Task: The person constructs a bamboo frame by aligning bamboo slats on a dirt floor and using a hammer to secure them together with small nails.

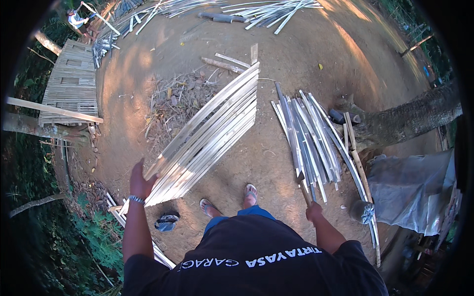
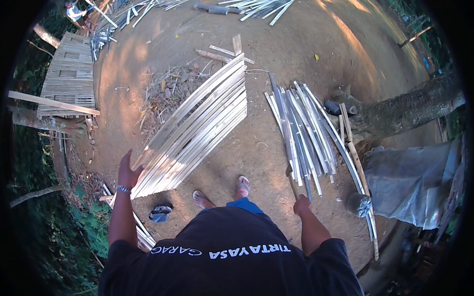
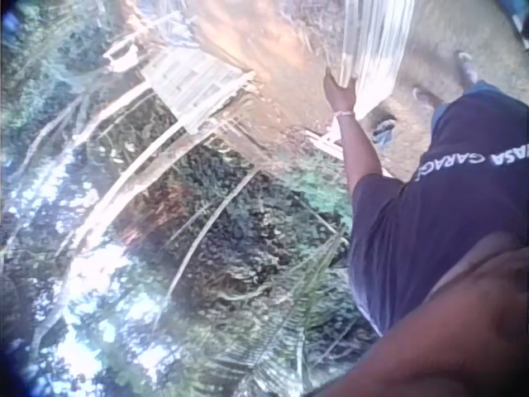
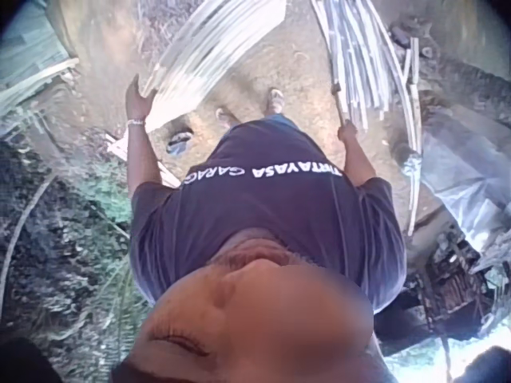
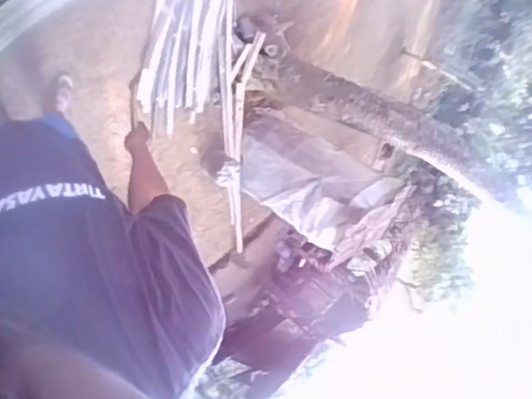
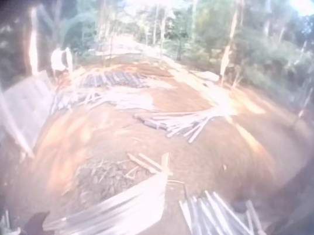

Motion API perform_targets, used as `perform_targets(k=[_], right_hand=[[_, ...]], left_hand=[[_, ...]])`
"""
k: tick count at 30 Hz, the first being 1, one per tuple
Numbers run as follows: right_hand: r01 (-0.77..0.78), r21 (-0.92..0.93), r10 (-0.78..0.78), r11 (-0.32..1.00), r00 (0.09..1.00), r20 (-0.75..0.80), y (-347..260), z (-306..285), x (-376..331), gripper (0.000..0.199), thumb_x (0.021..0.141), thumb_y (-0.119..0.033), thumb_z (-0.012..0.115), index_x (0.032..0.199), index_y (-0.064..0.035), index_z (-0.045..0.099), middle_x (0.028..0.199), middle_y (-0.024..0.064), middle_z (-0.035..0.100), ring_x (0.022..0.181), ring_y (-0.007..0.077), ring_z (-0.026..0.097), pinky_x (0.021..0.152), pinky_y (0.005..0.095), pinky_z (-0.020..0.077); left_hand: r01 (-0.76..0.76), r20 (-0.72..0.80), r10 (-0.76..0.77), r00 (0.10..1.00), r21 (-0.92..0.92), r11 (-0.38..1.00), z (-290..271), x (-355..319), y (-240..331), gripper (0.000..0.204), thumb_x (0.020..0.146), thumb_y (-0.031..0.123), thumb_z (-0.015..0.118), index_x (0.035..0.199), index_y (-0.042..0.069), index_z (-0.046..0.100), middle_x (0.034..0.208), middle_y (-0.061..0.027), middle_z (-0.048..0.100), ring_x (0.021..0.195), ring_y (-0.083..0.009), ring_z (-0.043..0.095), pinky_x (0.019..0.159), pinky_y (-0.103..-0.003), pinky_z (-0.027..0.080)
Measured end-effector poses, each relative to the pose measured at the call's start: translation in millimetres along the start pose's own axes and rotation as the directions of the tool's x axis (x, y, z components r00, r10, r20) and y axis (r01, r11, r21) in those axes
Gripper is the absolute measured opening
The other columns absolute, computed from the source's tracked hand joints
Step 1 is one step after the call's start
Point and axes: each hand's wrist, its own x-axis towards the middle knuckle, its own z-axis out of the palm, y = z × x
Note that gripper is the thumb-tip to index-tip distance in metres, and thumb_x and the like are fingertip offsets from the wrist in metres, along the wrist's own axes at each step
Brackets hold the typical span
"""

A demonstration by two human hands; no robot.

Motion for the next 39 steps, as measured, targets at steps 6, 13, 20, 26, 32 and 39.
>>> perform_targets(k=[6,13,20,26,32,39], right_hand=[[-0.052,0.061,0.049,0.997,0.998,0.036,22,13,17,0.033,0.088,-0.015,0.063,0.12,-0.0063,0.061,0.121,0.0219,0.066,0.116,0.0367,0.064,0.096,0.045,0.0523],[-0.005,0.095,-0.003,0.995,0.996,0.084,19,7,24,0.033,0.087,-0.015,0.064,0.118,-0.0041,0.062,0.117,0.0236,0.068,0.114,0.0371,0.065,0.095,0.0437,0.0524],[0.043,0.089,-0.055,0.995,0.99,0.133,-3,-4,31,0.033,0.086,-0.016,0.066,0.118,-0.0052,0.063,0.115,0.0223,0.069,0.112,0.0372,0.066,0.094,0.0438,0.0529],[0.064,-0.023,-0.058,0.998,0.975,0.213,9,1,49,0.037,0.083,-0.016,0.068,0.118,-0.0043,0.064,0.116,0.0212,0.069,0.111,0.0363,0.067,0.094,0.0427,0.0541],[0.122,-0.103,-0.092,0.987,0.961,0.261,24,3,73,0.044,0.08,-0.017,0.07,0.12,0.0,0.063,0.116,0.0226,0.069,0.111,0.0363,0.068,0.094,0.0417,0.0548],[0.18,-0.161,-0.143,0.97,0.966,0.213,27,17,103,0.047,0.073,-0.026,0.079,0.11,0.0002,0.066,0.107,0.022,0.071,0.101,0.0363,0.07,0.086,0.0426,0.0559]], left_hand=[[0.17,0.035,-0.173,0.984,0.06,0.984,50,62,0,0.061,0.092,0.044,0.068,0.134,0.001,0.059,0.127,-0.0242,0.064,0.121,-0.0384,0.061,0.104,-0.043,0.046],[0.193,-0.09,-0.179,0.98,0.173,0.966,65,76,-7,0.044,0.097,0.038,0.061,0.125,0.005,0.063,0.119,-0.0234,0.068,0.112,-0.0411,0.064,0.096,-0.047,0.05],[0.17,-0.078,-0.158,0.984,0.19,0.967,59,75,-13,0.048,0.095,0.04,0.062,0.125,0.002,0.062,0.111,-0.0269,0.069,0.105,-0.0439,0.065,0.089,-0.05,0.051],[0.232,-0.015,-0.235,0.972,0.239,0.943,56,68,18,0.05,0.092,0.043,0.067,0.122,0.003,0.066,0.11,-0.0258,0.07,0.106,-0.042,0.066,0.091,-0.048,0.052],[0.244,-0.026,-0.249,0.968,0.303,0.921,51,54,24,0.042,0.09,0.043,0.068,0.112,0.007,0.071,0.102,-0.0228,0.072,0.098,-0.0411,0.069,0.087,-0.05,0.053],[0.274,0.031,-0.297,0.954,0.303,0.913,33,32,46,0.036,0.088,0.043,0.07,0.108,0.013,0.073,0.1,-0.0195,0.073,0.095,-0.0386,0.07,0.085,-0.049,0.054]])
